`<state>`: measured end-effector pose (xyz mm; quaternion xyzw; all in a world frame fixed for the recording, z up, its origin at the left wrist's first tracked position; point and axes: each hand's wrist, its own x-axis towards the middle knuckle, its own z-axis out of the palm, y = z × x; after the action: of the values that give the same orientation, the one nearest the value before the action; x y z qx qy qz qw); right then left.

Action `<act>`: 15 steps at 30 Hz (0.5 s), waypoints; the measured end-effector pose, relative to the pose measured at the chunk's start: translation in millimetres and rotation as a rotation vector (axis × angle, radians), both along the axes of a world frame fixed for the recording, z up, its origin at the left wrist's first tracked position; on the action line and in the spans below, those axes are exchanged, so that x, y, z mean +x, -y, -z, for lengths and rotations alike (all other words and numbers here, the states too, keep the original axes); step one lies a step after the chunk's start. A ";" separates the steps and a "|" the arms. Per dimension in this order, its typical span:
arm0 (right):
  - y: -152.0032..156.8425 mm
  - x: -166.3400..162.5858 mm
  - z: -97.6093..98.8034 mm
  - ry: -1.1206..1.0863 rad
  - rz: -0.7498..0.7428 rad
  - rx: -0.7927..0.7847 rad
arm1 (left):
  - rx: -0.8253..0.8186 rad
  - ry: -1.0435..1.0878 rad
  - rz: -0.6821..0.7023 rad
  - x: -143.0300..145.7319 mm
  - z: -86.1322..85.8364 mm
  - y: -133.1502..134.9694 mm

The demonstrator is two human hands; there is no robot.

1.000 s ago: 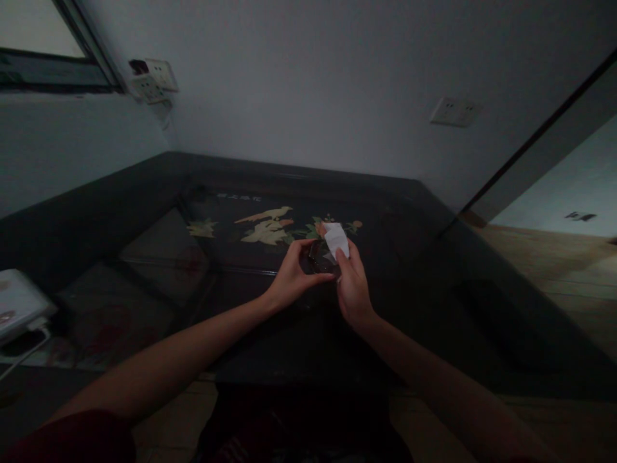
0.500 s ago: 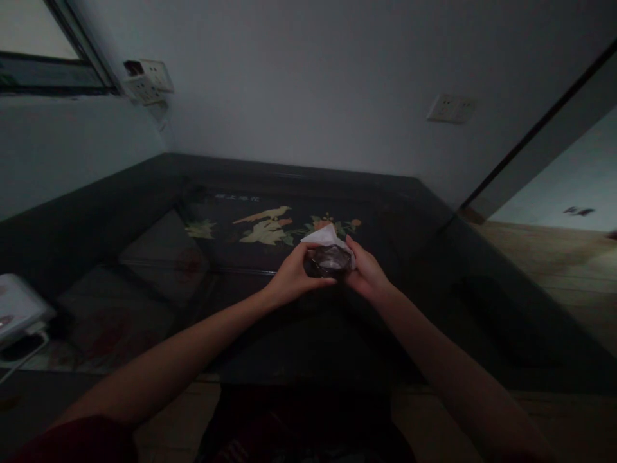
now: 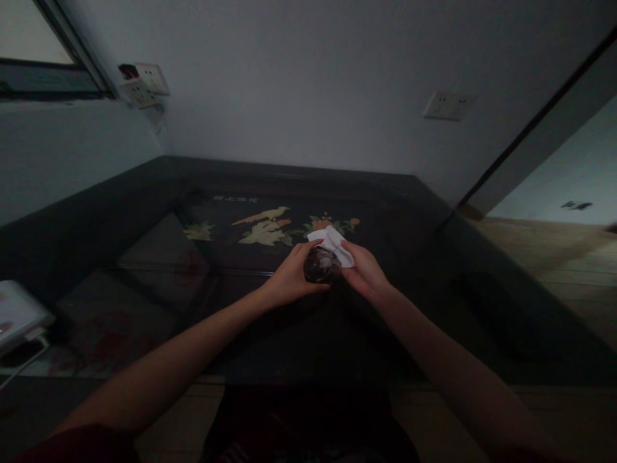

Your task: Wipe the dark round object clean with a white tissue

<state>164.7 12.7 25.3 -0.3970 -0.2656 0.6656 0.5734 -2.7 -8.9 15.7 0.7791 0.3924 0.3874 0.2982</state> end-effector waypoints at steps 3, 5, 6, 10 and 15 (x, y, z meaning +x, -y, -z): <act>0.1 0.3 -0.1 0.003 0.017 0.050 | -0.055 0.061 0.007 0.9 -0.7 -0.7; 0.4 1.1 -0.4 0.028 0.012 0.096 | -0.195 0.177 0.032 2.5 -2.0 -1.5; 0.4 1.7 -0.7 0.041 0.009 0.122 | -0.286 0.251 0.039 3.5 -2.6 -1.8; -0.4 5.0 -3.4 0.080 0.029 0.235 | -0.595 0.580 -0.028 7.6 -4.3 -0.6; 4.8 11.9 -14.4 0.392 0.185 0.463 | -0.804 0.876 0.146 9.3 -5.3 3.2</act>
<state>176.6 7.9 39.8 -0.3992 -0.4784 0.4432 0.6445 6.7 -12.1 21.0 0.3979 0.2943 0.4723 0.7294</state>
